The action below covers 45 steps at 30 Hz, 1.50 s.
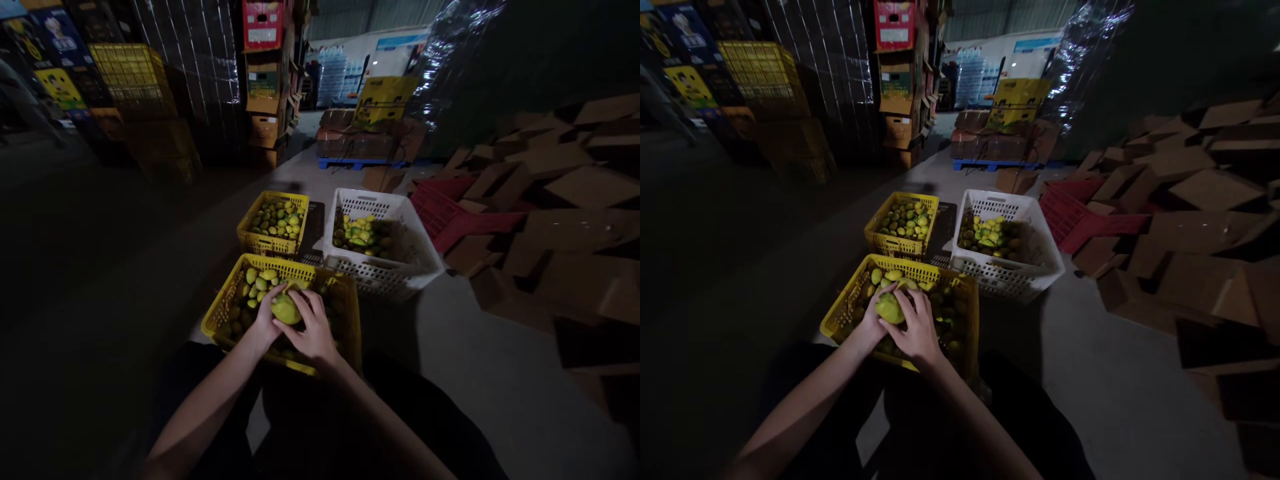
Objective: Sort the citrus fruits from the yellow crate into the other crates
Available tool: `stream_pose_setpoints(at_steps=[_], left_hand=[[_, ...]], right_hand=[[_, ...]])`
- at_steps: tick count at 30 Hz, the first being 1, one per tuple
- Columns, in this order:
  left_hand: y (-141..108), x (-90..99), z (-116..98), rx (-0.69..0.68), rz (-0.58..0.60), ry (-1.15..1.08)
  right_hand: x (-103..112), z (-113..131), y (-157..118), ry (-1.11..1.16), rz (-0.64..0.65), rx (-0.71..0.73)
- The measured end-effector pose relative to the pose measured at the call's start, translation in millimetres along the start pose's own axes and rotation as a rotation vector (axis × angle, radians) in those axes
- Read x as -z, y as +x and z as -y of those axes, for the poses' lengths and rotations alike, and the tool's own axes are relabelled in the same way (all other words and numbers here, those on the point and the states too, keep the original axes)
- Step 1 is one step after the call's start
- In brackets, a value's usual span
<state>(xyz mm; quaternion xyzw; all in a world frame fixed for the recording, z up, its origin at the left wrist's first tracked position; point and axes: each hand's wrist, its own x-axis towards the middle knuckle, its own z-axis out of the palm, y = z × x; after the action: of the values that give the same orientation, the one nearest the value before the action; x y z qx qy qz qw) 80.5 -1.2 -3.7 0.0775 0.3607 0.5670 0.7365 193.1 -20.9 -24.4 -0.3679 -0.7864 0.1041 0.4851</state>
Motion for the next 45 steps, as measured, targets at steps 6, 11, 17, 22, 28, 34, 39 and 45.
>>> stream_pose_setpoints(at_steps=[6,11,17,22,28,34,39,45], left_hand=[[-7,-4.2,-23,-0.549,0.143,0.386],[-15,0.9,-34,-0.932,0.266,0.755],[-20,1.8,-30,-0.789,0.338,0.727],[-15,5.0,-31,-0.466,0.252,0.367],[-13,8.5,-34,-0.206,0.16,0.198],[-11,4.5,-35,-0.171,0.057,0.138],[-15,0.8,-30,-0.178,0.045,0.183],[-16,1.5,-22,-0.198,0.132,0.245]], right_hand=[[32,2,21,-0.025,-0.202,-0.17],[43,-5,26,0.023,-0.252,-0.229],[37,-5,22,0.295,-0.231,-0.392],[45,0,32,0.694,-0.107,-0.612],[59,3,38,0.963,-0.002,-0.826],[57,-9,33,1.087,-0.058,-0.875],[52,-12,34,1.086,-0.063,-0.905],[47,-18,33,1.102,-0.042,-0.92]])
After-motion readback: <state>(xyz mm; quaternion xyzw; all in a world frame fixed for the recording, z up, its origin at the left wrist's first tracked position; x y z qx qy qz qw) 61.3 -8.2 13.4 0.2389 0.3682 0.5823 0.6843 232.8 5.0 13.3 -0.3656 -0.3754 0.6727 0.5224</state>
